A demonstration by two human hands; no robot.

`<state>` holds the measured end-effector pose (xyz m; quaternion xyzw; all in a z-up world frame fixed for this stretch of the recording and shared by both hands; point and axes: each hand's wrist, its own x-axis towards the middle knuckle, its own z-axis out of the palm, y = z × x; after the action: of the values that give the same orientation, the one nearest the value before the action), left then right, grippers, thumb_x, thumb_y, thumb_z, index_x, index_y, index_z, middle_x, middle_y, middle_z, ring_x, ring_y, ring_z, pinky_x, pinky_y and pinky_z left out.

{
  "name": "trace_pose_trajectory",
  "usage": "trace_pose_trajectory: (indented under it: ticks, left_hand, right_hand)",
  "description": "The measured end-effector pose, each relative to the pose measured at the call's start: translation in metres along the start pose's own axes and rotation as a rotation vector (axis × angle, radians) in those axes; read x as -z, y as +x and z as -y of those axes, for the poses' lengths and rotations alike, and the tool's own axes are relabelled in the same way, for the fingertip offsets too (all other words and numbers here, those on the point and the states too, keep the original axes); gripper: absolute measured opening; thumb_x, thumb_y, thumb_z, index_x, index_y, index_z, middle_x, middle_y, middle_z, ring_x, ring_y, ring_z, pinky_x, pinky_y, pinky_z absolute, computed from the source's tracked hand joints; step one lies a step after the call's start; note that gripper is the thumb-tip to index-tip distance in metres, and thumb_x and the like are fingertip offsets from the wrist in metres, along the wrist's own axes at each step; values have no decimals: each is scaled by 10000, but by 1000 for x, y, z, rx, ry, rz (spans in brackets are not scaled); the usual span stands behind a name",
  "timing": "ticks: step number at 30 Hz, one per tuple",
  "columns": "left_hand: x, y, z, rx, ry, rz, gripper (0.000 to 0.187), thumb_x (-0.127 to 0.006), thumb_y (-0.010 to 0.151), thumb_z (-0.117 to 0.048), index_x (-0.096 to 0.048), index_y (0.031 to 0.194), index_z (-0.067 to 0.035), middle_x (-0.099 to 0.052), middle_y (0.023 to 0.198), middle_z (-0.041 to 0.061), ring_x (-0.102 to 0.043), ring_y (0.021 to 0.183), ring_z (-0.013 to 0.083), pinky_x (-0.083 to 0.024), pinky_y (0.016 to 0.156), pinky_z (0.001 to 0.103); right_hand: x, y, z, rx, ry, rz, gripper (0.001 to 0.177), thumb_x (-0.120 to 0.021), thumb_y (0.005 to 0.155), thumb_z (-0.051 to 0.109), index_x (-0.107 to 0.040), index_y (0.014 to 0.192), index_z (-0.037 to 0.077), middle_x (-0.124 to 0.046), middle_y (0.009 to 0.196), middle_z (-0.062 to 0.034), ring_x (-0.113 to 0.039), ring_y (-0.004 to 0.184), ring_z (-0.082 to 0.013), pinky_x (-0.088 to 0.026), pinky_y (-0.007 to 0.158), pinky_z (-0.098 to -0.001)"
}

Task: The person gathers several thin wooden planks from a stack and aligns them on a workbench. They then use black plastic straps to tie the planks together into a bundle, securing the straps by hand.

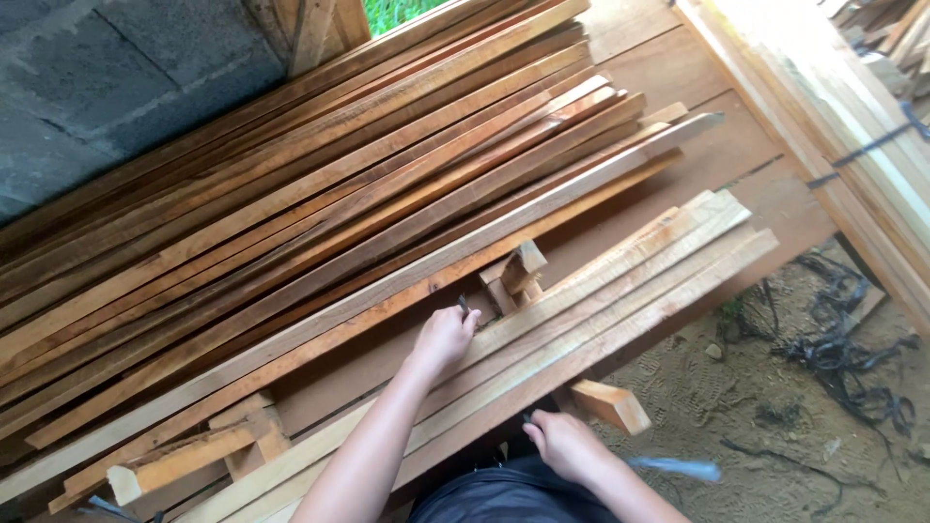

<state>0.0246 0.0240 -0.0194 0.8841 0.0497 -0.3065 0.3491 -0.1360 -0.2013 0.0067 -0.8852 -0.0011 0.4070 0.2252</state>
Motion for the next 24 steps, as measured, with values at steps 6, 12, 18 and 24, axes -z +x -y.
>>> trace_pose_trajectory:
  ticks: [6, 12, 18, 24]
  left_hand:
    - [1, -16, -7, -78, 26, -35, 277, -621, 972, -298, -774, 1039, -77, -751, 1060, 168, -716, 993, 330, -555, 909, 429]
    - [16, -19, -7, -106, 13, -82, 198, -708, 907, -236, -811, 1018, -109, -776, 1016, 142, -740, 960, 296, -570, 906, 398]
    - [26, -21, 9, -127, -17, -123, 196, -725, 877, -221, -820, 1003, -105, -764, 1003, 161, -738, 931, 313, -574, 881, 401]
    - [16, -32, 11, -327, -50, -115, 202, -726, 852, -195, -801, 977, -57, -762, 942, 171, -742, 861, 313, -586, 824, 398]
  right_hand:
    - [28, 30, 10, 548, 263, -162, 328, -594, 1007, 301, -719, 902, 17, -645, 1249, -176, -684, 1010, -358, -545, 864, -429]
    - [-1, 119, 9, 310, 1027, 130, 399, -547, 1085, 317, -706, 980, -33, -746, 918, -76, -680, 857, -115, -533, 826, -266]
    - [3, 143, 29, 263, 1431, 16, 319, -540, 968, 154, -728, 1180, 7, -729, 931, -41, -685, 811, -145, -556, 762, -314]
    - [-6, 135, 60, 448, 458, -545, 311, -655, 923, 195, -724, 1200, 73, -711, 936, -97, -703, 838, -248, -554, 750, -366]
